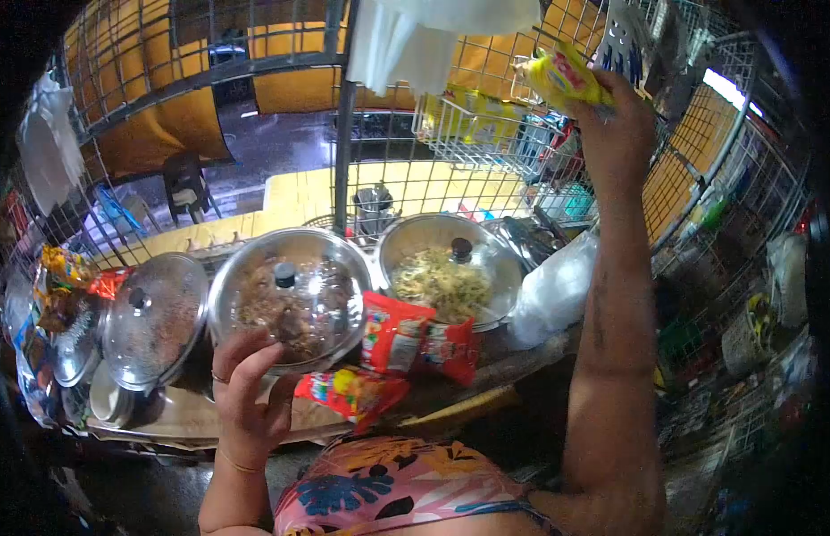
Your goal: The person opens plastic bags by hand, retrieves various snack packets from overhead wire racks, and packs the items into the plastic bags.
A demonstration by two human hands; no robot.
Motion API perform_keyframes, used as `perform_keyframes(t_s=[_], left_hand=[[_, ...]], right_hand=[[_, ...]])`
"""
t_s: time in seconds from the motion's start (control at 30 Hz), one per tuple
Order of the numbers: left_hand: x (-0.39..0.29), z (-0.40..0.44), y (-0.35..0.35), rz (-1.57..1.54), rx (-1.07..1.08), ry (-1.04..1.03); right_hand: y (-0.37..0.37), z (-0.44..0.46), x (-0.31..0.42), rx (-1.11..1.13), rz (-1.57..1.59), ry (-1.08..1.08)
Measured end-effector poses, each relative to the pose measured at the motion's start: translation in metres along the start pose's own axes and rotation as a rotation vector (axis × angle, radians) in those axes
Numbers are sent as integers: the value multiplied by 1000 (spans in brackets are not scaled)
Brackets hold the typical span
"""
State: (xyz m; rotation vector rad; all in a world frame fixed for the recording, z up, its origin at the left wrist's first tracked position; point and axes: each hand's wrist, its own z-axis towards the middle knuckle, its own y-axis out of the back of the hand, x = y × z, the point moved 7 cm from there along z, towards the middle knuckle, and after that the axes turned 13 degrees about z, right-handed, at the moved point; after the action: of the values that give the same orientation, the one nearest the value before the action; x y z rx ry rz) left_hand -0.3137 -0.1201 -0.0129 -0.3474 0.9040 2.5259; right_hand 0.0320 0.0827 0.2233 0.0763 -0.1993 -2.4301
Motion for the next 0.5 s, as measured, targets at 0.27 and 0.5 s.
perform_keyframes(t_s=[0.27,0.5], left_hand=[[-31,2,-45,86,23,78],[8,-19,-47,92,144,236]], right_hand=[[-178,12,-132,914,289,-233],[-215,-5,-139,1344,-853,4]])
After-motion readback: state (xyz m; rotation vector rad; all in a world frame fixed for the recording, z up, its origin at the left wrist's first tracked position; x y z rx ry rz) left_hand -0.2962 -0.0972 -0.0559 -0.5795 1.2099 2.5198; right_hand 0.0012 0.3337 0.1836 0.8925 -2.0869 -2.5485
